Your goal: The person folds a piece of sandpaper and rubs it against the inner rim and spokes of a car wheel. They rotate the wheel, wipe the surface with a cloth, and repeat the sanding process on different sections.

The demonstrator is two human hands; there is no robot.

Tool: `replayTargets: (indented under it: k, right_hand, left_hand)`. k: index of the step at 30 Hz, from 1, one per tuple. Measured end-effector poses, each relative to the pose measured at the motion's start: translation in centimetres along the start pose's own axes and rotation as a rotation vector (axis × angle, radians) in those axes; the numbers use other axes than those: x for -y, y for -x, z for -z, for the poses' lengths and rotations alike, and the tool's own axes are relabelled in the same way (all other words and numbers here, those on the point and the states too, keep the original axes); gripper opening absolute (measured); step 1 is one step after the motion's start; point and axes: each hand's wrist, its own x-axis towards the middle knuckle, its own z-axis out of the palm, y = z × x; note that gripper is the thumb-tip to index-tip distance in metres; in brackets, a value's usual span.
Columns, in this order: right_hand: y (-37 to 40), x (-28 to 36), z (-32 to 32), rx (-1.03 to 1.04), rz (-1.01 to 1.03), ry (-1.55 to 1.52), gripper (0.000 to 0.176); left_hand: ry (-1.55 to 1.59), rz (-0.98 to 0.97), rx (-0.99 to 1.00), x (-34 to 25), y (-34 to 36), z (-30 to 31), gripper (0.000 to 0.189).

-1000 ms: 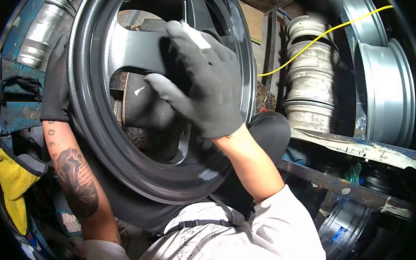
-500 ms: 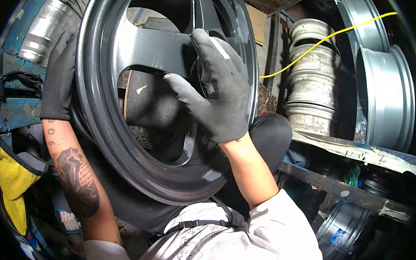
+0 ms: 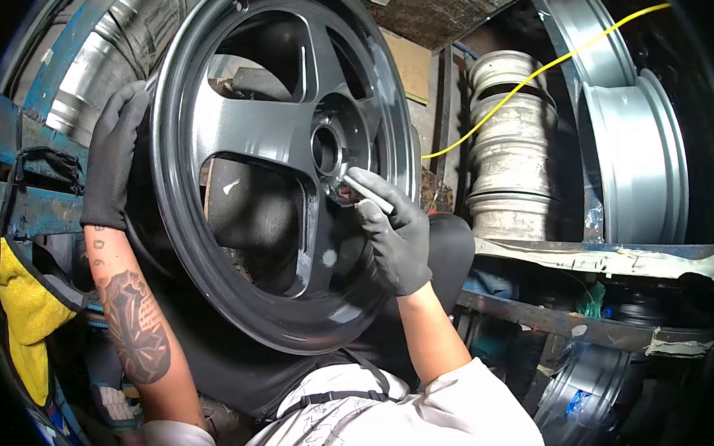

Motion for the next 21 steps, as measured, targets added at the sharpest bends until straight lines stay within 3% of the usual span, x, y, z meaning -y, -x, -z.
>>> replayTargets:
  k: [6,7,10,12,13,17,20,21]
  right_hand:
    - [0.5,0.3,-0.3,0.026,0.058,-0.011,0.025]
    - [0.2,-0.4,-0.2,0.01,0.171,0.097,0.021]
    - [0.6,0.1,-0.1,0.065,0.044,-0.121,0.023]
    - [0.8,0.6,0.0,0.057,-0.005,-0.089,0.026]
    - [1.0,0.8,0.2,0.051,-0.029,-0.075,0.028]
    - [1.5,0.4,2.1,0.125,-0.041,-0.099,0.042]
    - [0.7,0.8,2.7,0.184,-0.082,-0.162,0.045]
    - [0.3,1.7,3.1,0.224,-0.105,-0.133,0.049]
  left_hand:
    - [-0.001,0.035,0.035,-0.4,0.2,0.2,0.038]
    - [-0.009,0.026,0.04,-0.5,0.2,0.3,0.037]
    - [-0.035,-0.074,0.029,-0.3,0.2,0.4,0.038]
    - [-0.022,-0.1,-0.013,-0.9,0.4,0.3,0.038]
    - [0.032,0.011,0.003,-2.3,1.0,0.3,0.038]
    - [0.08,-0.187,-0.016,-2.4,1.0,0.4,0.032]
    - [0.138,-0.217,-0.125,-4.2,1.3,0.5,0.03]
    - [0.13,-0.347,-0.191,-4.9,1.6,0.4,0.029]
